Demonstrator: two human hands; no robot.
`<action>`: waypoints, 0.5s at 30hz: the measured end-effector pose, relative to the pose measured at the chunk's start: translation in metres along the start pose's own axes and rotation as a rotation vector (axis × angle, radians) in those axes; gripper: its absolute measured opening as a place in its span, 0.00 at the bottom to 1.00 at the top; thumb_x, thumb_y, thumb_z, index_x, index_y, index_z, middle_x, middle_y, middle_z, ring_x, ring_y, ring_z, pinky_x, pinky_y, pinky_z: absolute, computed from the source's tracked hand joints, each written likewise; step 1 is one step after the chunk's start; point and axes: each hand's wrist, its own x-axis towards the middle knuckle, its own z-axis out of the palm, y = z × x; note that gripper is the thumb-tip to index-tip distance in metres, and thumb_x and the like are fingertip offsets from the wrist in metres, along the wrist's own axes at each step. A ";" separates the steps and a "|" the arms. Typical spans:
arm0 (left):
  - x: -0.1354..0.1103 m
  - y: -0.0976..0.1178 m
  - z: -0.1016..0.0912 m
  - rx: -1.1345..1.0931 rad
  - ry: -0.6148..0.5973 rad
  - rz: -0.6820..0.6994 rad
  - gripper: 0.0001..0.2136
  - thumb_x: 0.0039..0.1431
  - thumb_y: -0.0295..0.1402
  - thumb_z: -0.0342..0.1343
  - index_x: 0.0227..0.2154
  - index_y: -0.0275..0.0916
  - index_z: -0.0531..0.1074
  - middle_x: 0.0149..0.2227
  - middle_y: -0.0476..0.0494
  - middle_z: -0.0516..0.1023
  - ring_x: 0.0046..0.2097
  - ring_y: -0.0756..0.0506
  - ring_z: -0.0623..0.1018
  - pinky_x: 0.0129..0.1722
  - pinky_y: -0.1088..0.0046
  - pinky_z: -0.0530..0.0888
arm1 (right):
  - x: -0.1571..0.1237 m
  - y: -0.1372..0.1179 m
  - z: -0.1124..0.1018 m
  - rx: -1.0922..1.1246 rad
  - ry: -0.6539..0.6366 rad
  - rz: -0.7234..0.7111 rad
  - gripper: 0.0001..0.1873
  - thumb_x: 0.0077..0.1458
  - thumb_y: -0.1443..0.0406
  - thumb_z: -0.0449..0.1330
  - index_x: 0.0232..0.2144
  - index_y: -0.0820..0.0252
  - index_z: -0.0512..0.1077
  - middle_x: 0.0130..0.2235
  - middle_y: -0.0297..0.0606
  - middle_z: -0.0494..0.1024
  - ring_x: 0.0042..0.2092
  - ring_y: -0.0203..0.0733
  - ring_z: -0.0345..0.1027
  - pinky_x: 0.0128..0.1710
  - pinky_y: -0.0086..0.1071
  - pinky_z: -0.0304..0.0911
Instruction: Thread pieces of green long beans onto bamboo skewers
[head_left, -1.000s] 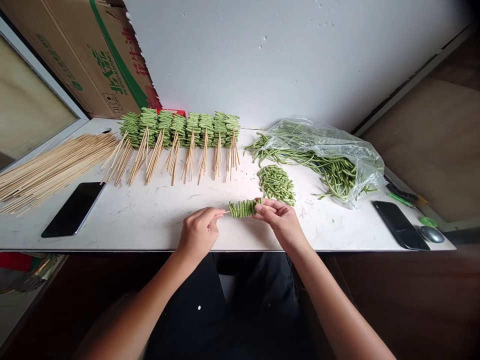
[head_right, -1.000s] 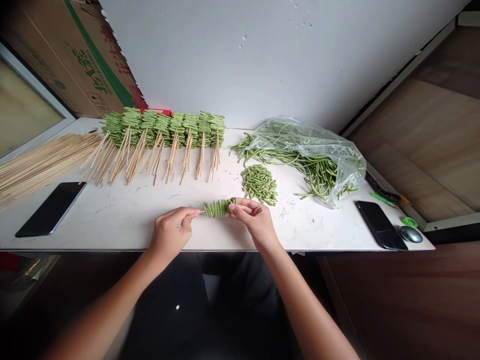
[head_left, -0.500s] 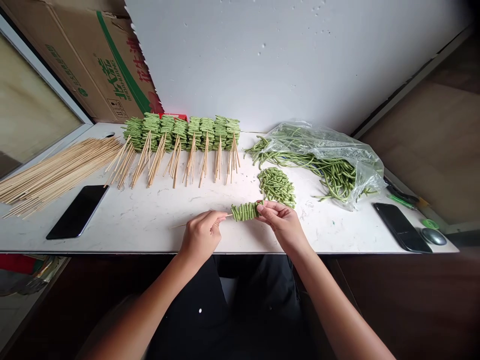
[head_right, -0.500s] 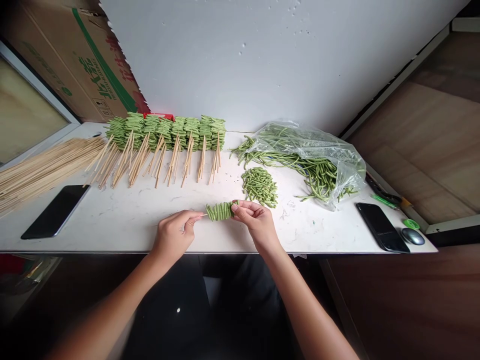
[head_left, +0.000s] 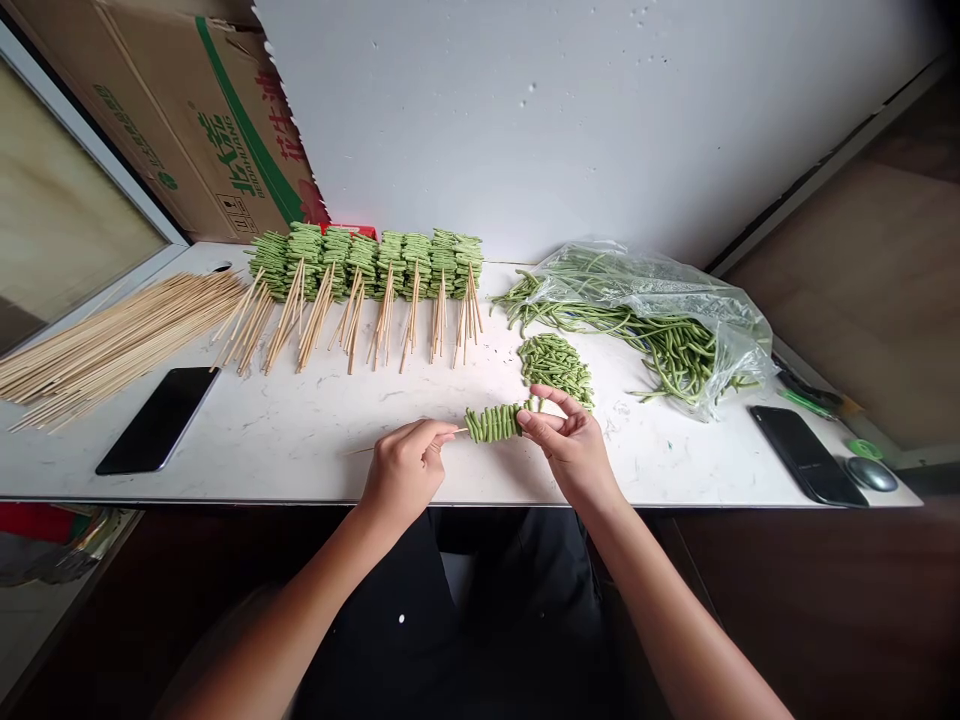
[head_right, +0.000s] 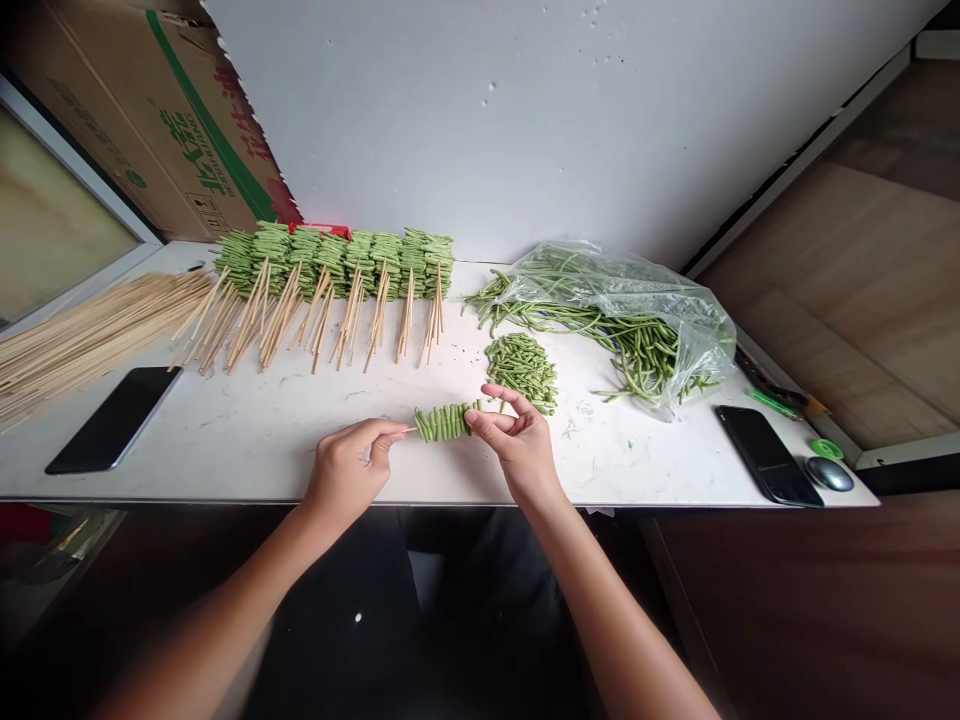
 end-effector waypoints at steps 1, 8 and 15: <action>0.000 0.000 0.000 -0.003 0.000 -0.004 0.14 0.64 0.17 0.52 0.37 0.40 0.80 0.36 0.47 0.87 0.37 0.46 0.87 0.36 0.75 0.83 | 0.000 0.000 0.000 0.006 0.000 -0.007 0.32 0.45 0.60 0.80 0.51 0.54 0.75 0.32 0.35 0.87 0.34 0.39 0.79 0.48 0.38 0.72; 0.000 -0.001 -0.002 0.003 -0.010 -0.039 0.13 0.64 0.19 0.53 0.37 0.40 0.81 0.36 0.47 0.87 0.38 0.45 0.87 0.37 0.74 0.82 | 0.000 0.000 0.003 0.024 -0.001 0.019 0.32 0.43 0.58 0.80 0.49 0.52 0.74 0.29 0.31 0.85 0.33 0.38 0.78 0.44 0.34 0.73; 0.003 -0.002 -0.003 -0.002 -0.013 -0.085 0.11 0.66 0.22 0.54 0.39 0.40 0.81 0.37 0.47 0.88 0.38 0.45 0.87 0.38 0.74 0.81 | 0.004 -0.004 0.004 0.110 -0.012 0.081 0.23 0.48 0.50 0.77 0.42 0.56 0.82 0.31 0.33 0.81 0.36 0.40 0.77 0.51 0.39 0.76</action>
